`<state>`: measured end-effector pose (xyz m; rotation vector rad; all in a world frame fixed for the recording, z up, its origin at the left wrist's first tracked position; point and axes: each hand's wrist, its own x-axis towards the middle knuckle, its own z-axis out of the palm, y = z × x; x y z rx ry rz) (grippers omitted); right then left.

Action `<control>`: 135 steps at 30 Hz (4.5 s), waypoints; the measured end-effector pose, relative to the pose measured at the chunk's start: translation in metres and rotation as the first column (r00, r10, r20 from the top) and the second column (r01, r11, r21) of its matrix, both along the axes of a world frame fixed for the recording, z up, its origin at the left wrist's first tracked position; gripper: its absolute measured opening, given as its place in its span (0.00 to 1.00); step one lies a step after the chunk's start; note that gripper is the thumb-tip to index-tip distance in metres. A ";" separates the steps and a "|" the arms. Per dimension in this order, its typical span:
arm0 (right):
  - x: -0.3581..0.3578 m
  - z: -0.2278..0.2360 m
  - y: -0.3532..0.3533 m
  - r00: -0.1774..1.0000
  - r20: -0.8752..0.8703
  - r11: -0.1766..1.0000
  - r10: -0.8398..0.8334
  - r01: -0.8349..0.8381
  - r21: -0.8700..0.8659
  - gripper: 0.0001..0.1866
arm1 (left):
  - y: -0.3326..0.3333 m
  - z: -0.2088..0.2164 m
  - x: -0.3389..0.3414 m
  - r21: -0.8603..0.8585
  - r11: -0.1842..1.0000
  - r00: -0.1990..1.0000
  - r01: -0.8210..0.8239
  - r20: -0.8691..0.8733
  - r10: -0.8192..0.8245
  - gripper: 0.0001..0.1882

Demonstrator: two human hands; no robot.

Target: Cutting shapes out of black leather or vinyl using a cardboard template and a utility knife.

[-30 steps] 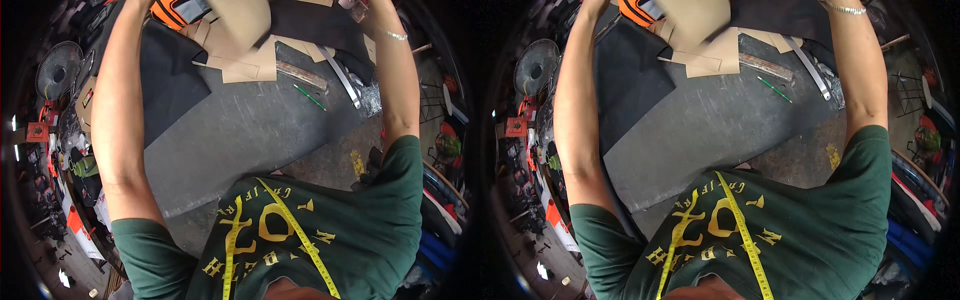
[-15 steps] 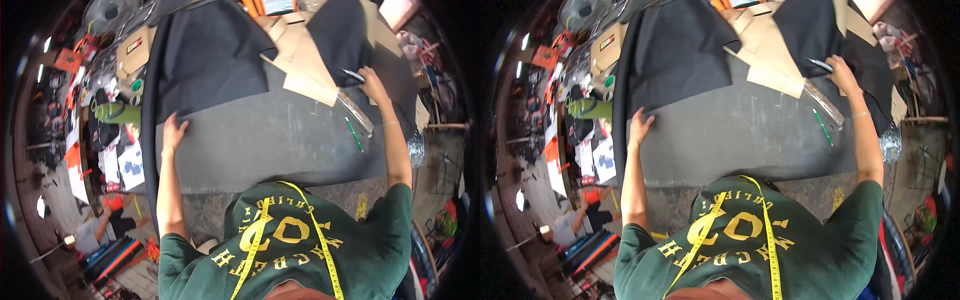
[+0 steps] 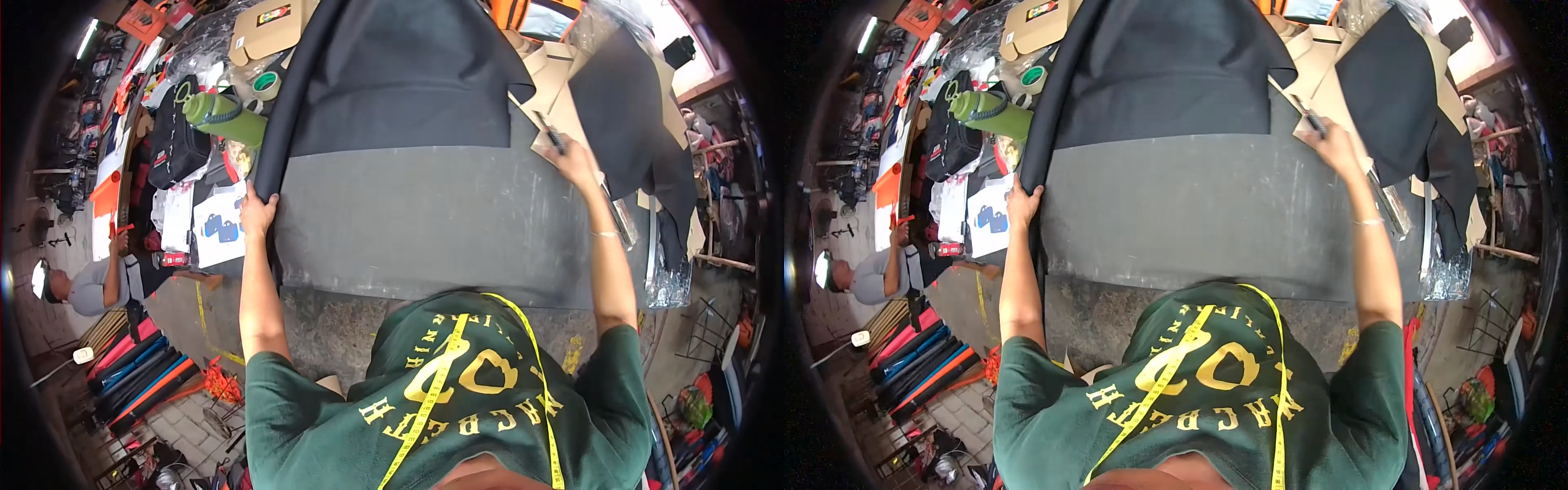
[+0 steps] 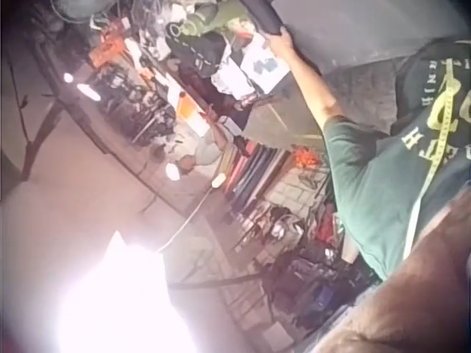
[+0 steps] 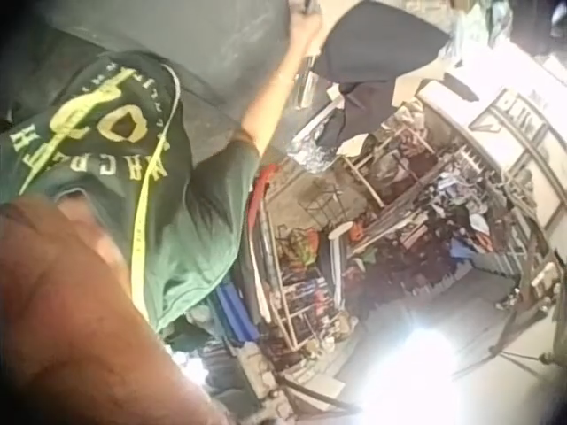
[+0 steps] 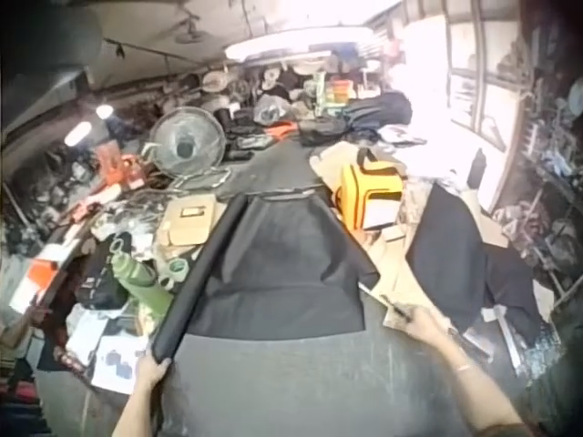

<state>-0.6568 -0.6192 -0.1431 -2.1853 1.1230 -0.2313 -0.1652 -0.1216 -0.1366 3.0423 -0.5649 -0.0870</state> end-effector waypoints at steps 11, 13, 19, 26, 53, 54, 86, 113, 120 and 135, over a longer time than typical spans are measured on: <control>0.133 -0.031 0.049 0.969 0.131 0.974 -0.209 0.218 -0.059 0.16 | -0.041 0.016 -0.043 -0.175 0.967 0.957 0.185 -0.192 -0.218 0.54; 0.107 -0.020 0.076 0.952 0.250 0.976 -0.179 0.203 -0.073 0.12 | -0.033 0.025 -0.048 -0.251 0.944 0.921 0.214 -0.269 -0.281 0.54; 0.010 0.015 0.228 0.980 0.189 0.961 0.071 -0.118 0.250 0.09 | 0.106 0.027 -0.058 -0.292 0.935 0.923 0.200 -0.264 -0.280 0.56; -0.027 -0.025 0.213 0.410 0.388 0.364 -0.826 -0.137 0.921 0.11 | 0.167 0.022 -0.086 -0.208 0.959 0.938 0.194 -0.248 -0.244 0.51; -0.059 -0.023 0.152 0.926 0.050 0.905 -0.375 0.377 -0.198 0.16 | 0.196 0.013 -0.064 -0.124 0.979 0.950 0.161 -0.250 -0.188 0.53; -0.050 -0.020 0.145 0.931 0.058 0.911 -0.360 0.365 -0.194 0.16 | 0.199 0.013 -0.065 -0.122 0.982 0.955 0.146 -0.242 -0.173 0.53; 0.183 0.156 -0.065 0.618 0.773 0.931 0.143 0.180 -0.317 0.22 | 0.073 0.056 -0.090 -0.217 0.924 0.945 0.315 -0.015 -0.326 0.42; -0.016 -0.046 0.070 0.858 0.009 0.843 -0.514 0.507 -0.179 0.29 | 0.012 0.000 -0.001 -0.628 0.762 0.859 0.157 -0.294 -0.419 0.19; 0.000 -0.049 0.059 0.880 -0.074 0.871 -0.468 0.446 -0.205 0.16 | -0.015 -0.012 0.009 -0.032 0.833 0.806 0.552 0.274 -0.524 0.19; -0.090 -0.046 0.024 0.828 -0.133 0.767 -0.545 0.428 -0.479 0.19 | -0.098 -0.002 -0.064 -0.172 0.882 0.896 0.439 0.157 -0.415 0.20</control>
